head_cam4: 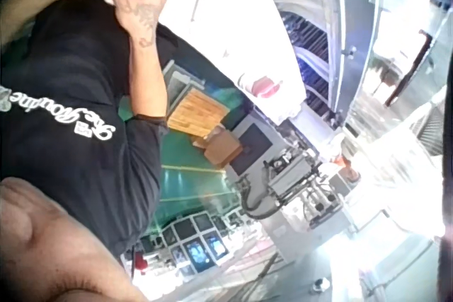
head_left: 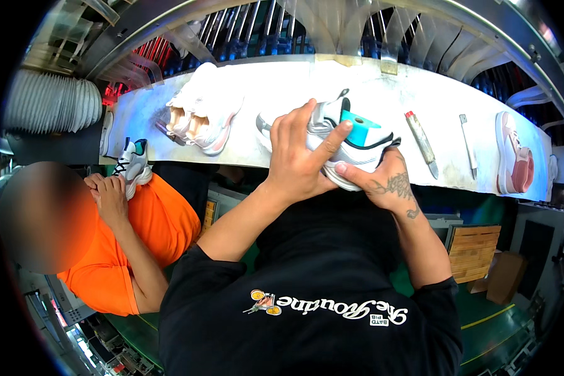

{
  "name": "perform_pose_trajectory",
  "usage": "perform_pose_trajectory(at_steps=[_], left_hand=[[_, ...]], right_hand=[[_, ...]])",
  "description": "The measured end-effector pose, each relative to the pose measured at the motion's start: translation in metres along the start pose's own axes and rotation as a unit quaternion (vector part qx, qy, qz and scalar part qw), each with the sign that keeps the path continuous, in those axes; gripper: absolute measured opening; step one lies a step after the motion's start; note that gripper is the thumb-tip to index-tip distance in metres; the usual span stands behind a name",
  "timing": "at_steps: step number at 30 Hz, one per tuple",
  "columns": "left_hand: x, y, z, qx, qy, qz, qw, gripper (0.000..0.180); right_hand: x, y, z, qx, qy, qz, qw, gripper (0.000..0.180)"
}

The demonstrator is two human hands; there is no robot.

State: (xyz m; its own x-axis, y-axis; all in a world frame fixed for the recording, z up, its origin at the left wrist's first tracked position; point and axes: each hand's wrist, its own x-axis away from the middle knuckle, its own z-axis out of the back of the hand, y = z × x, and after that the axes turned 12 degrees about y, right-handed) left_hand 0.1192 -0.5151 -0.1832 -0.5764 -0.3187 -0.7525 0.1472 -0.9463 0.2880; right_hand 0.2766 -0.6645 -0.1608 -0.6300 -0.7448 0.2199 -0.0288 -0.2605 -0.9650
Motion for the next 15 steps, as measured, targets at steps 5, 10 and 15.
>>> perform_pose_trajectory(at_steps=[5, 10, 15], left_hand=[[-0.037, -0.04, 0.026, 0.069, -0.175, 0.035, 0.982, 0.12], [-0.039, -0.043, 0.025, -0.025, -0.202, 0.002, 0.979, 0.108], [-0.036, -0.042, 0.023, -0.012, -0.204, 0.009, 0.979, 0.095]], right_hand=[[-0.017, 0.021, 0.028, 0.039, 0.032, 0.025, 0.998, 0.082], [-0.016, 0.035, 0.023, 0.084, 0.077, 0.067, 0.991, 0.102], [-0.012, 0.022, 0.009, 0.096, 0.081, 0.058, 0.99, 0.117]])
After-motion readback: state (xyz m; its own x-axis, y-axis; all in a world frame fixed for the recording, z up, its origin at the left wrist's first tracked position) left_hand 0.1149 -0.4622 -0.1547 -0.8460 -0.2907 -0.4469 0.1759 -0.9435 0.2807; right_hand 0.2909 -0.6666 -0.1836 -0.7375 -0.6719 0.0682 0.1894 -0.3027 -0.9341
